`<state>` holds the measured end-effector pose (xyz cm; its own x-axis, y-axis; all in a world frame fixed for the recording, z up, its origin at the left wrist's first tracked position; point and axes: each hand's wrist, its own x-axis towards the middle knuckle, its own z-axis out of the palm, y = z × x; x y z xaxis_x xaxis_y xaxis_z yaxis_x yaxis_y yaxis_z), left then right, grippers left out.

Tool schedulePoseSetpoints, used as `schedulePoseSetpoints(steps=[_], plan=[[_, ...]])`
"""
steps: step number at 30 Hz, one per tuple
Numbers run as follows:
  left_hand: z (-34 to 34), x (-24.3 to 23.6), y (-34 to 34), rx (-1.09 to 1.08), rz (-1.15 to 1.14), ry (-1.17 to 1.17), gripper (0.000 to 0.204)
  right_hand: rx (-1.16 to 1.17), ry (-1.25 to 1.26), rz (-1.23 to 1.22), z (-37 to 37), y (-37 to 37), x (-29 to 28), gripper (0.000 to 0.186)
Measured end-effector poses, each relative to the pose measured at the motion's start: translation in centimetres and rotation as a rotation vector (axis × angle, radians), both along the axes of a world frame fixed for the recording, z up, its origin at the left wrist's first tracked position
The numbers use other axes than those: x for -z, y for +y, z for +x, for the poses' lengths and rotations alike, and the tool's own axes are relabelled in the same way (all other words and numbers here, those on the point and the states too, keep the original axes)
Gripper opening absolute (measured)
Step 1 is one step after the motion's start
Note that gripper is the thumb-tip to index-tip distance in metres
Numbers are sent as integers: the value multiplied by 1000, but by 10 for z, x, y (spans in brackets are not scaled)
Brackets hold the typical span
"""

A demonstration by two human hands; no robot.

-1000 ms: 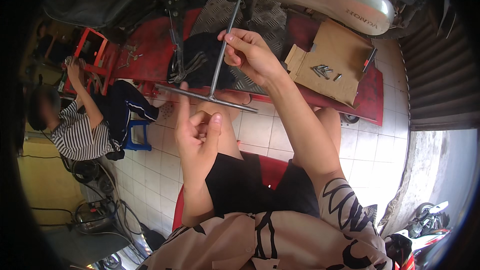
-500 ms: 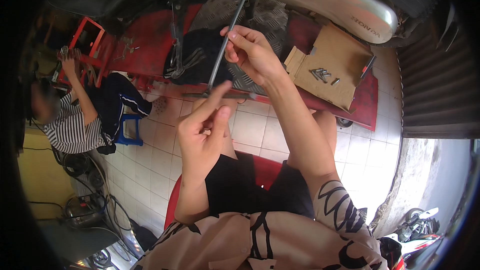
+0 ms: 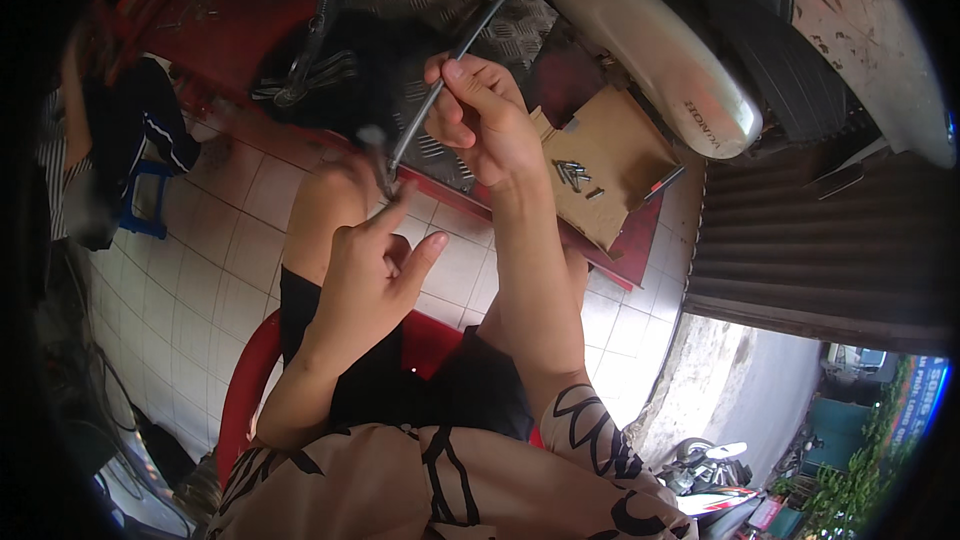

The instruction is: The person uses a T-handle wrench to loosen and tighten bolts on the side panel of a scooter. They repeatedly adjust the tool and reposition their hands to access different fasteners on the vehicle's body.

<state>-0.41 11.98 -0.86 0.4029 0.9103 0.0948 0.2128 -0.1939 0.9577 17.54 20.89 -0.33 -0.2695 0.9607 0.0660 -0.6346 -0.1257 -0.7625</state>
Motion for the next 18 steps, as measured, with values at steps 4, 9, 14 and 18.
schedulePoseSetpoints(steps=[4,9,14,18], plan=[[-7,-8,4,-123,-66,-477,67,17,36,-24,-4,0,1,21],[-18,-18,2,211,98,-149,65,103,29,12,-1,4,7,19],[-19,-21,12,-173,-7,-433,66,126,2,-2,-4,10,11,18],[-23,-14,11,244,117,-51,68,173,-29,-9,-5,10,10,18]])
